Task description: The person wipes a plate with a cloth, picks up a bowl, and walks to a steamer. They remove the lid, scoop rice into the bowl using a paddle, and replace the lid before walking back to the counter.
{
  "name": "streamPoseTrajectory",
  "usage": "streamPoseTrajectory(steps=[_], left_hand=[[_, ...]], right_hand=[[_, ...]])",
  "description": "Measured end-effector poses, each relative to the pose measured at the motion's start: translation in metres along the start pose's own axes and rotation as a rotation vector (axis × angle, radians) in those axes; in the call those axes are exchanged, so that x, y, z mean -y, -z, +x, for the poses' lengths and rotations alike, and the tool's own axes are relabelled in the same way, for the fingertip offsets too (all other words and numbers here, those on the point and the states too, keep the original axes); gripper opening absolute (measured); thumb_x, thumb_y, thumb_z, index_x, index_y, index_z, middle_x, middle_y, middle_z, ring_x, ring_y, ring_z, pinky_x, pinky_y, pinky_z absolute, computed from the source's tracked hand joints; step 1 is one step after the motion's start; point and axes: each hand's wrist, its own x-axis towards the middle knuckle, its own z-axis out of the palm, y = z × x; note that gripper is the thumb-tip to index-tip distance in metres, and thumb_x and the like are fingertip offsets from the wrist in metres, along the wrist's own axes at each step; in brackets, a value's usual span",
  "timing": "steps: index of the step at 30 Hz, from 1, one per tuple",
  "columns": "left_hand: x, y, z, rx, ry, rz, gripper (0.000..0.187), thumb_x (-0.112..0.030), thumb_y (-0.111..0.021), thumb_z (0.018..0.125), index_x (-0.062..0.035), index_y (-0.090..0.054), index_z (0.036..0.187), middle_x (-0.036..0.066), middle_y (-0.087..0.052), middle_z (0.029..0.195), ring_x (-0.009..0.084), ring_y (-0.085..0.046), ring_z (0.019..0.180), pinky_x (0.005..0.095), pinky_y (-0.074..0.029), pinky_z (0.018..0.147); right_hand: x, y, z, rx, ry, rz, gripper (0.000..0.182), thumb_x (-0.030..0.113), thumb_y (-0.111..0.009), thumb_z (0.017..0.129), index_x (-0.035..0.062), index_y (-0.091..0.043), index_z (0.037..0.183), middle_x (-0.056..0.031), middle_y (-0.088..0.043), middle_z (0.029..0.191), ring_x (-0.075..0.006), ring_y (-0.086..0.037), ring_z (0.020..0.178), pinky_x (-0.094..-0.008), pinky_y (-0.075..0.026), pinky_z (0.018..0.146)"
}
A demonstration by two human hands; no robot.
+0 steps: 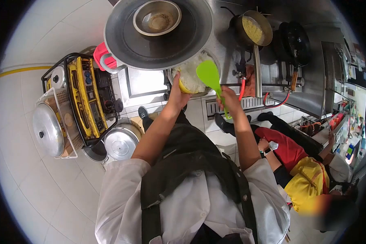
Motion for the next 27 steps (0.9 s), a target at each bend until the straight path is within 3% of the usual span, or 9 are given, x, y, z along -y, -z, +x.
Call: streamPoseTrajectory(steps=[2, 5, 6, 9, 15, 18, 24, 27], left_hand=[[0.003, 0.002, 0.002, 0.042, -0.011, -0.008, 0.055, -0.049, -0.033, 0.086, -0.0090, -0.037, 0.123, 0.008, -0.046, 0.120, 0.0225, -0.044, 0.110, 0.0401, -0.034, 0.092], [0.006, 0.009, 0.007, 0.060, 0.043, 0.009, 0.057, -0.050, -0.034, 0.086, -0.0059, -0.038, 0.122, 0.010, -0.047, 0.118, 0.0229, -0.045, 0.109, 0.0392, -0.034, 0.092], [0.008, 0.010, 0.009, 0.060, 0.072, 0.018, 0.058, -0.050, -0.034, 0.086, -0.0045, -0.038, 0.122, 0.011, -0.048, 0.117, 0.0232, -0.046, 0.108, 0.0388, -0.035, 0.092], [0.003, -0.003, 0.000, 0.084, 0.080, 0.055, 0.061, -0.051, -0.034, 0.086, -0.0016, -0.037, 0.121, 0.013, -0.049, 0.115, 0.0232, -0.047, 0.106, 0.0381, -0.035, 0.092], [0.001, 0.009, 0.004, 0.152, 0.062, 0.165, 0.064, -0.055, -0.026, 0.086, -0.0060, -0.034, 0.125, 0.011, -0.041, 0.123, 0.0244, -0.040, 0.114, 0.0412, -0.030, 0.096], [0.002, 0.012, 0.009, 0.164, 0.023, 0.175, 0.065, -0.057, -0.025, 0.085, -0.0073, -0.032, 0.127, 0.011, -0.040, 0.124, 0.0242, -0.040, 0.114, 0.0411, -0.030, 0.096], [0.007, 0.012, 0.014, 0.166, -0.022, 0.181, 0.066, -0.057, -0.024, 0.084, -0.0074, -0.032, 0.127, 0.010, -0.039, 0.125, 0.0246, -0.038, 0.116, 0.0415, -0.030, 0.096], [0.014, 0.017, 0.013, 0.143, 0.004, 0.114, 0.066, -0.058, -0.025, 0.084, -0.0090, -0.032, 0.127, 0.010, -0.039, 0.126, 0.0255, -0.037, 0.117, 0.0439, -0.030, 0.096]], right_hand=[[0.004, -0.024, -0.010, -0.054, -0.101, -0.274, 0.035, 0.029, -0.039, 0.087, -0.0010, -0.054, 0.079, -0.0129, -0.059, 0.064, -0.0234, -0.059, 0.056, -0.0331, -0.045, 0.049], [-0.020, -0.056, 0.000, -0.313, 0.235, -0.743, 0.048, 0.036, -0.033, 0.089, -0.0030, -0.057, 0.075, -0.0232, -0.058, 0.067, -0.0388, -0.056, 0.067, -0.0434, -0.044, 0.061], [-0.018, -0.061, 0.002, -0.331, 0.128, -0.725, 0.056, 0.040, -0.029, 0.089, -0.0054, -0.058, 0.073, -0.0300, -0.053, 0.074, -0.0459, -0.050, 0.078, -0.0486, -0.039, 0.072], [-0.017, -0.070, 0.005, -0.358, 0.102, -0.748, 0.056, 0.039, -0.027, 0.089, -0.0052, -0.058, 0.075, -0.0288, -0.055, 0.074, -0.0444, -0.052, 0.077, -0.0489, -0.040, 0.072], [-0.005, -0.080, 0.011, -0.332, 0.031, -0.710, 0.056, 0.038, -0.026, 0.090, -0.0053, -0.058, 0.075, -0.0292, -0.055, 0.076, -0.0440, -0.053, 0.077, -0.0488, -0.040, 0.072], [0.004, -0.083, 0.012, -0.342, 0.095, -0.773, 0.054, 0.037, -0.024, 0.090, -0.0044, -0.058, 0.082, -0.0294, -0.055, 0.076, -0.0437, -0.054, 0.077, -0.0485, -0.042, 0.071], [0.018, -0.081, 0.021, -0.402, 0.010, -0.659, 0.063, 0.044, -0.026, 0.089, -0.0093, -0.057, 0.074, -0.0334, -0.053, 0.076, -0.0453, -0.052, 0.081, -0.0473, -0.041, 0.073], [0.003, -0.067, 0.039, -0.323, 0.063, -0.850, 0.054, 0.040, -0.027, 0.089, -0.0057, -0.056, 0.085, -0.0298, -0.055, 0.077, -0.0435, -0.054, 0.077, -0.0486, -0.043, 0.068]])
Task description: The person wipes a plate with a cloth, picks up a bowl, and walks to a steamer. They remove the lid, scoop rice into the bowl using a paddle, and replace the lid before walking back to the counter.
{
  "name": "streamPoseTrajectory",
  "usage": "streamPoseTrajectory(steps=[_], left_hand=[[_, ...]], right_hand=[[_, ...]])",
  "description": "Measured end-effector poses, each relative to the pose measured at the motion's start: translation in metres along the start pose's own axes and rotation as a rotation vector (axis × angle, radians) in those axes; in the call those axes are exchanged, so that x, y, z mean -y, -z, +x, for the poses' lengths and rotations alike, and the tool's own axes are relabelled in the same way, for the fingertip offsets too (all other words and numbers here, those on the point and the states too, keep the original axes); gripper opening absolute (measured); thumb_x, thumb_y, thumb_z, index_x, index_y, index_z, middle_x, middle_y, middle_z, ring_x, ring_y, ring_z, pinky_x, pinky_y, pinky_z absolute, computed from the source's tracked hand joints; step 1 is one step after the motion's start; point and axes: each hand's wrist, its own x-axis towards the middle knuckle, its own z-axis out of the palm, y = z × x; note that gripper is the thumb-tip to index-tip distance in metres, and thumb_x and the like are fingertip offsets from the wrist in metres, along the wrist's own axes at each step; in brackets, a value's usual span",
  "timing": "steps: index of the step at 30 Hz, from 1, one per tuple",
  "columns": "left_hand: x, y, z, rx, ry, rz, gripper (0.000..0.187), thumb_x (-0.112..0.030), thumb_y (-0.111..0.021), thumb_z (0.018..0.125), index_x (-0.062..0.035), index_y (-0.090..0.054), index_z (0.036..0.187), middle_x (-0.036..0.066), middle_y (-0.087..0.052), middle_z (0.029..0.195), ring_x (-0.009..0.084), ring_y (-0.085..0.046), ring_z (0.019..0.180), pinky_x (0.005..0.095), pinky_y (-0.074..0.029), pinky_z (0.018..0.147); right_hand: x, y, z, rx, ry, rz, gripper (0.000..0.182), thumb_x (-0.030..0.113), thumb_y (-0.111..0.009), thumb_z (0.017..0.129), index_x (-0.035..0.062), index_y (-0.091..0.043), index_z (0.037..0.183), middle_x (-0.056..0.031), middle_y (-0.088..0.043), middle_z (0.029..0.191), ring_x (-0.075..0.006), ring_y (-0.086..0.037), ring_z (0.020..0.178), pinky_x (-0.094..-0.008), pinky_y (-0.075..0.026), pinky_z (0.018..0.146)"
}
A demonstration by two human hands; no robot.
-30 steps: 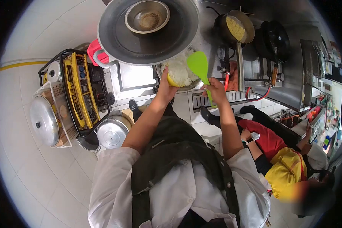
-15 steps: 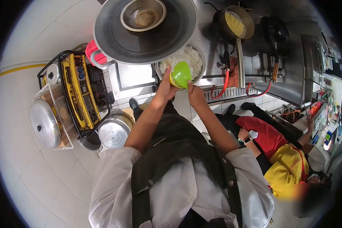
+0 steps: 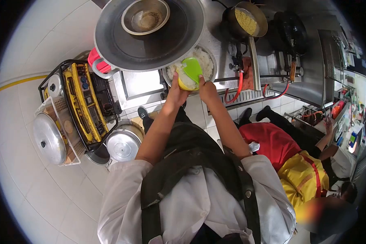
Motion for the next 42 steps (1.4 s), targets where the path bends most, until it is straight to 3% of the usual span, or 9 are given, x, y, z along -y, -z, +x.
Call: streamPoseTrajectory(steps=[3, 6, 7, 13, 19, 22, 36, 39, 42], left_hand=[[-0.001, -0.003, -0.001, -0.071, 0.013, -0.098, 0.065, -0.059, -0.031, 0.082, -0.0109, -0.033, 0.127, 0.010, -0.038, 0.127, 0.0266, -0.037, 0.117, 0.0460, -0.030, 0.095], [-0.007, -0.006, -0.004, -0.062, 0.029, -0.195, 0.066, -0.057, -0.037, 0.079, -0.0120, -0.033, 0.127, 0.009, -0.039, 0.127, 0.0274, -0.037, 0.117, 0.0466, -0.031, 0.094], [-0.009, -0.007, -0.005, -0.050, 0.030, -0.193, 0.066, -0.056, -0.038, 0.079, -0.0119, -0.033, 0.127, 0.009, -0.038, 0.127, 0.0273, -0.038, 0.117, 0.0462, -0.031, 0.094], [-0.017, -0.013, -0.009, 0.034, 0.020, -0.252, 0.066, -0.056, -0.038, 0.079, -0.0115, -0.032, 0.127, 0.009, -0.038, 0.128, 0.0265, -0.038, 0.116, 0.0443, -0.031, 0.095], [-0.009, -0.015, 0.000, 0.036, -0.025, -0.146, 0.071, -0.062, -0.029, 0.080, -0.0092, -0.032, 0.127, 0.010, -0.038, 0.127, 0.0263, -0.038, 0.116, 0.0419, -0.030, 0.097], [-0.005, -0.016, 0.001, -0.006, -0.028, -0.049, 0.073, -0.063, -0.028, 0.080, -0.0077, -0.031, 0.127, 0.010, -0.038, 0.127, 0.0261, -0.038, 0.116, 0.0406, -0.029, 0.098], [0.000, -0.015, 0.005, -0.067, -0.045, -0.064, 0.073, -0.066, -0.025, 0.079, -0.0101, -0.036, 0.125, 0.009, -0.039, 0.126, 0.0244, -0.038, 0.116, 0.0412, -0.029, 0.096], [-0.006, -0.011, 0.001, 0.011, -0.025, -0.271, 0.074, -0.068, -0.024, 0.077, -0.0122, -0.035, 0.126, 0.008, -0.039, 0.127, 0.0253, -0.037, 0.117, 0.0433, -0.028, 0.097], [-0.007, -0.012, 0.000, 0.012, -0.036, -0.316, 0.075, -0.069, -0.025, 0.076, -0.0135, -0.034, 0.126, 0.008, -0.038, 0.128, 0.0261, -0.035, 0.118, 0.0446, -0.026, 0.098]], right_hand=[[-0.021, -0.016, 0.009, -0.153, -0.080, 0.111, 0.062, 0.049, -0.032, 0.086, -0.0065, -0.054, 0.071, -0.0242, -0.055, 0.062, -0.0366, -0.057, 0.058, -0.0456, -0.045, 0.052], [0.000, 0.031, -0.005, 0.128, -0.413, 0.527, 0.063, 0.055, -0.035, 0.083, -0.0025, -0.049, 0.062, -0.0131, -0.047, 0.047, -0.0229, -0.049, 0.037, -0.0367, -0.039, 0.035], [-0.002, 0.034, -0.006, 0.165, -0.463, 0.619, 0.056, 0.059, -0.037, 0.080, 0.0050, -0.042, 0.067, 0.0005, -0.034, 0.046, -0.0096, -0.033, 0.031, -0.0255, -0.029, 0.028], [-0.004, 0.053, -0.015, 0.226, -0.446, 0.772, 0.055, 0.059, -0.036, 0.081, 0.0084, -0.037, 0.060, 0.0012, -0.033, 0.045, -0.0075, -0.031, 0.032, -0.0250, -0.028, 0.028], [-0.005, 0.000, -0.023, -0.190, 0.065, 0.089, 0.063, 0.045, -0.028, 0.088, -0.0054, -0.056, 0.062, -0.0249, -0.055, 0.059, -0.0387, -0.057, 0.059, -0.0457, -0.045, 0.055], [0.004, 0.001, -0.031, -0.086, -0.049, 0.057, 0.059, 0.039, -0.027, 0.089, -0.0057, -0.058, 0.067, -0.0296, -0.054, 0.069, -0.0443, -0.054, 0.073, -0.0498, -0.042, 0.068], [-0.015, 0.000, -0.023, -0.122, 0.034, -0.008, 0.064, 0.048, -0.029, 0.087, -0.0058, -0.058, 0.066, -0.0275, -0.054, 0.063, -0.0407, -0.056, 0.066, -0.0462, -0.044, 0.066], [-0.027, 0.024, -0.022, 0.094, -0.286, 0.431, 0.062, 0.052, -0.030, 0.086, 0.0016, -0.054, 0.060, -0.0150, -0.050, 0.049, -0.0311, -0.052, 0.044, -0.0409, -0.043, 0.047], [-0.065, 0.016, -0.025, 0.612, -0.608, 1.398, 0.057, 0.056, -0.030, 0.085, 0.0105, -0.041, 0.053, 0.0005, -0.034, 0.039, -0.0144, -0.034, 0.030, -0.0285, -0.029, 0.031]])
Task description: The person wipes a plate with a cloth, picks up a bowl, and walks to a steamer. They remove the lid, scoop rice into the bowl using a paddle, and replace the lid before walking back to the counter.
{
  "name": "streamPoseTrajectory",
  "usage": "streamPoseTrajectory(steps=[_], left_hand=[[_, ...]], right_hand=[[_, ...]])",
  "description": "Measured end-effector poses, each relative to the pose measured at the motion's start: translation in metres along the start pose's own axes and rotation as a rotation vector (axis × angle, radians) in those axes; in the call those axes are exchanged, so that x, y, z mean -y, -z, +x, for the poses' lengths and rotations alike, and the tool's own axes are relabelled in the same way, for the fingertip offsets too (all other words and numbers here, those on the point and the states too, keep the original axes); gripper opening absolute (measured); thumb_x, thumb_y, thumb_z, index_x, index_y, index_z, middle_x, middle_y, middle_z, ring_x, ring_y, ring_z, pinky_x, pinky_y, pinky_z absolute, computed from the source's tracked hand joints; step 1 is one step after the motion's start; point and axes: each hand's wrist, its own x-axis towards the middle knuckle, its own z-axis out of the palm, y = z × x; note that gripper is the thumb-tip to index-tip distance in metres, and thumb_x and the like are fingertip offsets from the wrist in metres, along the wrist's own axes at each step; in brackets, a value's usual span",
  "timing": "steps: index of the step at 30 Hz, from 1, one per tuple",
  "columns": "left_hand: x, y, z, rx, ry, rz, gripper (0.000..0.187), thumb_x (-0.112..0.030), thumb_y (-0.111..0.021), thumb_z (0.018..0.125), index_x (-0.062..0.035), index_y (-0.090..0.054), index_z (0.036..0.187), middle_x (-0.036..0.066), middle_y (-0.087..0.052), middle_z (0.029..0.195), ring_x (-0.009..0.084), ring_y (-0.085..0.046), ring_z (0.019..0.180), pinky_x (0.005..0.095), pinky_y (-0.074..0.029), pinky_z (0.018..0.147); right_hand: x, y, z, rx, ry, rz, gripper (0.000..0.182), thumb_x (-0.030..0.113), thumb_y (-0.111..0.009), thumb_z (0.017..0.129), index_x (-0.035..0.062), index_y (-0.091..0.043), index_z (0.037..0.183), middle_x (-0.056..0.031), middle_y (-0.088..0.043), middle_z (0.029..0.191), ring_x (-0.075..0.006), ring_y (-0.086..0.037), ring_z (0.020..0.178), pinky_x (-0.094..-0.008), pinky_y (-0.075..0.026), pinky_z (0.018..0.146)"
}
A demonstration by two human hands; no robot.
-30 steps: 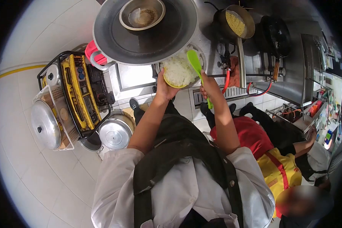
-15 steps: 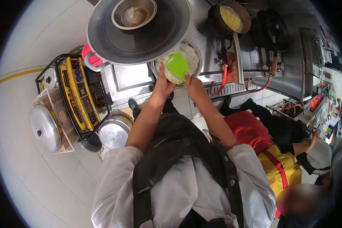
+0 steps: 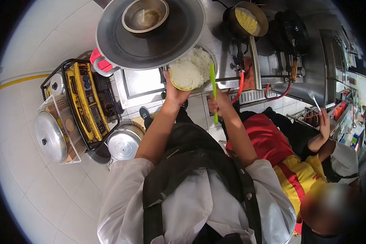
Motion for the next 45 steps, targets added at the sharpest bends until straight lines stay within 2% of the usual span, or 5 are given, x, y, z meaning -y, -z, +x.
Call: streamPoseTrajectory(steps=[4, 11, 17, 20, 45], left_hand=[[0.007, 0.003, 0.003, 0.030, -0.033, -0.006, 0.072, -0.065, -0.027, 0.079, -0.0119, -0.033, 0.127, 0.008, -0.039, 0.127, 0.0259, -0.036, 0.118, 0.0436, -0.027, 0.098], [0.019, 0.001, 0.002, -0.006, -0.050, 0.249, 0.065, -0.057, -0.029, 0.084, -0.0087, -0.031, 0.127, 0.010, -0.039, 0.127, 0.0259, -0.038, 0.116, 0.0429, -0.029, 0.097], [0.012, 0.000, -0.001, 0.046, -0.008, 0.200, 0.057, -0.049, -0.029, 0.088, -0.0077, -0.031, 0.127, 0.010, -0.040, 0.125, 0.0246, -0.039, 0.116, 0.0406, -0.030, 0.097], [0.018, 0.003, -0.006, -0.009, 0.019, 0.235, 0.058, -0.050, -0.027, 0.087, -0.0075, -0.031, 0.127, 0.010, -0.039, 0.126, 0.0253, -0.038, 0.116, 0.0410, -0.028, 0.098], [0.003, -0.011, -0.022, 0.078, 0.060, 0.045, 0.076, -0.064, -0.029, 0.078, -0.0080, -0.030, 0.128, 0.012, -0.036, 0.128, 0.0272, -0.035, 0.119, 0.0424, -0.028, 0.099]], right_hand=[[-0.027, -0.014, 0.012, 0.504, -0.236, 0.294, 0.053, 0.057, -0.031, 0.083, 0.0137, -0.033, 0.052, 0.0045, -0.023, 0.040, -0.0052, -0.021, 0.030, -0.0210, -0.018, 0.029], [-0.043, -0.037, 0.031, -0.744, 0.951, -1.117, 0.059, 0.047, -0.027, 0.087, 0.0011, -0.051, 0.059, -0.0140, -0.048, 0.046, -0.0273, -0.050, 0.038, -0.0382, -0.037, 0.035], [0.006, -0.071, -0.023, -0.509, 0.146, -0.876, 0.059, 0.038, -0.021, 0.090, -0.0093, -0.053, 0.074, -0.0319, -0.052, 0.067, -0.0455, -0.052, 0.074, -0.0494, -0.041, 0.070], [-0.012, -0.058, 0.000, -0.605, 0.752, -1.242, 0.059, 0.039, -0.022, 0.090, -0.0087, -0.053, 0.074, -0.0305, -0.053, 0.068, -0.0439, -0.054, 0.071, -0.0493, -0.042, 0.066], [-0.011, -0.057, -0.011, -0.576, 0.730, -1.427, 0.055, 0.038, -0.027, 0.089, -0.0034, -0.058, 0.072, -0.0268, -0.056, 0.073, -0.0416, -0.055, 0.074, -0.0469, -0.043, 0.068]])
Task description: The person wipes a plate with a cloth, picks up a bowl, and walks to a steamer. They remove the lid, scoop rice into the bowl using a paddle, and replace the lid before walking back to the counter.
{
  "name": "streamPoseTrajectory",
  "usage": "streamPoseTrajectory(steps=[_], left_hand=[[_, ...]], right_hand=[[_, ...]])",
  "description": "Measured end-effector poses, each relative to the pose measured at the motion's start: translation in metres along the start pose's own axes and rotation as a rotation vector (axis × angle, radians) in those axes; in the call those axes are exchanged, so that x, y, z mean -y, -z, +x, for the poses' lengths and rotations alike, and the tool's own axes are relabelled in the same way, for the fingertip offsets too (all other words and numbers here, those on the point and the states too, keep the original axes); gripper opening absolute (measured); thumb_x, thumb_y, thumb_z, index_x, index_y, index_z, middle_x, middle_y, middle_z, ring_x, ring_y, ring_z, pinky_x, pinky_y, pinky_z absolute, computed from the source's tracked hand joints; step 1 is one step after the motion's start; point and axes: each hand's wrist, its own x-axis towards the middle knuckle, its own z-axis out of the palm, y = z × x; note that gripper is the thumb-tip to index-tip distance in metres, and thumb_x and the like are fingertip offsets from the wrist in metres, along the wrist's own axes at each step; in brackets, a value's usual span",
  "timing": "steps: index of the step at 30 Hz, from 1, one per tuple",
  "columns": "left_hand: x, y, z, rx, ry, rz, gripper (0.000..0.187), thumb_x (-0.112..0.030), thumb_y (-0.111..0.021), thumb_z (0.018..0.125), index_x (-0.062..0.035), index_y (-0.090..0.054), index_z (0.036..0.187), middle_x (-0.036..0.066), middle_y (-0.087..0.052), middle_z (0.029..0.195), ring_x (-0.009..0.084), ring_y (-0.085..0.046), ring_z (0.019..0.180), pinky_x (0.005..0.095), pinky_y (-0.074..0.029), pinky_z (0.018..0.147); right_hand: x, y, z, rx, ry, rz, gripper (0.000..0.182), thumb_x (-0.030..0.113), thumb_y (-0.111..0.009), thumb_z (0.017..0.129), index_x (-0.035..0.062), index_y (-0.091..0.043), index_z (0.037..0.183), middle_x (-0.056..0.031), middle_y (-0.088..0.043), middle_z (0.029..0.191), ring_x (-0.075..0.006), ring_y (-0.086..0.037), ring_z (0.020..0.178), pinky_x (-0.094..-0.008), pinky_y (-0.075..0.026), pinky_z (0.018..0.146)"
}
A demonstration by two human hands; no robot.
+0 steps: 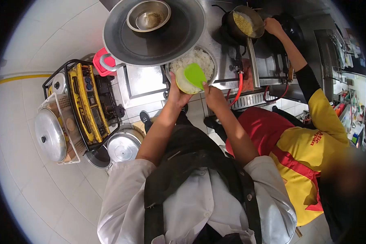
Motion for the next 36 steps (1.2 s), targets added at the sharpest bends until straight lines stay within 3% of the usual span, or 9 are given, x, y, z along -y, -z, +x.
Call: streamPoseTrajectory(steps=[3, 6, 12, 18, 21, 25, 29, 32, 36], left_hand=[[0.004, 0.000, 0.003, -0.107, 0.023, 0.180, 0.079, -0.066, -0.030, 0.076, -0.0079, -0.028, 0.129, 0.012, -0.034, 0.130, 0.0278, -0.032, 0.120, 0.0441, -0.026, 0.100], [0.000, -0.002, 0.001, -0.049, 0.059, 0.022, 0.068, -0.060, -0.025, 0.083, -0.0091, -0.031, 0.127, 0.011, -0.037, 0.128, 0.0268, -0.036, 0.118, 0.0431, -0.028, 0.098], [-0.001, 0.000, 0.004, -0.131, 0.105, 0.142, 0.068, -0.060, -0.025, 0.082, -0.0092, -0.031, 0.128, 0.011, -0.037, 0.127, 0.0269, -0.036, 0.118, 0.0422, -0.028, 0.098], [0.002, 0.007, 0.004, -0.076, 0.146, 0.114, 0.077, -0.068, -0.026, 0.076, -0.0141, -0.026, 0.131, 0.012, -0.029, 0.133, 0.0281, -0.028, 0.123, 0.0464, -0.024, 0.099], [-0.003, 0.003, -0.003, -0.123, 0.133, 0.102, 0.079, -0.069, -0.026, 0.075, -0.0131, -0.027, 0.131, 0.012, -0.031, 0.132, 0.0275, -0.029, 0.122, 0.0454, -0.024, 0.099], [0.000, 0.005, -0.002, -0.098, 0.144, 0.110, 0.079, -0.069, -0.026, 0.075, -0.0118, -0.029, 0.129, 0.011, -0.035, 0.129, 0.0270, -0.034, 0.118, 0.0439, -0.027, 0.098], [-0.005, 0.007, -0.019, -0.116, 0.129, 0.105, 0.075, -0.067, -0.022, 0.078, -0.0116, -0.033, 0.127, 0.010, -0.041, 0.124, 0.0269, -0.039, 0.114, 0.0435, -0.031, 0.096], [-0.011, 0.026, -0.038, -0.087, 0.141, 0.084, 0.076, -0.068, -0.019, 0.078, -0.0118, -0.033, 0.127, 0.010, -0.041, 0.125, 0.0271, -0.039, 0.115, 0.0440, -0.030, 0.096], [-0.027, 0.033, -0.081, -0.243, 0.069, 0.116, 0.077, -0.068, -0.015, 0.077, -0.0122, -0.032, 0.127, 0.010, -0.039, 0.127, 0.0277, -0.039, 0.116, 0.0449, -0.030, 0.096]], right_hand=[[-0.005, -0.013, -0.002, -0.077, -0.072, -0.019, 0.056, 0.039, -0.027, 0.089, -0.0038, -0.058, 0.070, -0.0265, -0.056, 0.071, -0.0419, -0.055, 0.073, -0.0473, -0.042, 0.068], [-0.010, -0.007, 0.010, 0.008, -0.053, 0.075, 0.060, 0.042, -0.026, 0.089, -0.0055, -0.059, 0.075, -0.0270, -0.057, 0.074, -0.0420, -0.055, 0.076, -0.0475, -0.041, 0.072], [-0.004, 0.000, 0.017, -0.008, -0.077, 0.004, 0.064, 0.046, -0.025, 0.088, -0.0059, -0.059, 0.078, -0.0272, -0.057, 0.076, -0.0415, -0.055, 0.079, -0.0466, -0.041, 0.074], [-0.043, -0.013, 0.045, -0.015, -0.003, 0.296, 0.063, 0.047, -0.027, 0.087, -0.0064, -0.058, 0.080, -0.0273, -0.056, 0.077, -0.0416, -0.055, 0.078, -0.0473, -0.041, 0.074], [-0.003, 0.028, 0.008, 0.017, -0.050, 0.134, 0.061, 0.046, -0.028, 0.088, -0.0061, -0.058, 0.082, -0.0264, -0.057, 0.076, -0.0419, -0.055, 0.076, -0.0465, -0.042, 0.073], [0.013, 0.005, -0.024, -0.028, -0.073, -0.095, 0.057, 0.046, -0.030, 0.087, -0.0031, -0.058, 0.078, -0.0241, -0.058, 0.074, -0.0384, -0.056, 0.075, -0.0457, -0.043, 0.068], [0.020, 0.008, -0.022, 0.030, -0.082, -0.050, 0.058, 0.048, -0.030, 0.086, -0.0015, -0.058, 0.074, -0.0241, -0.058, 0.075, -0.0385, -0.056, 0.076, -0.0458, -0.043, 0.069], [-0.015, -0.011, -0.001, 0.126, -0.036, -0.040, 0.050, 0.045, -0.035, 0.086, 0.0004, -0.057, 0.081, -0.0236, -0.058, 0.078, -0.0388, -0.056, 0.077, -0.0461, -0.043, 0.068], [-0.018, 0.030, 0.021, -0.243, -0.122, -0.088, 0.030, 0.030, -0.045, 0.082, 0.0031, -0.051, 0.095, -0.0218, -0.058, 0.081, -0.0366, -0.057, 0.078, -0.0457, -0.044, 0.066]])
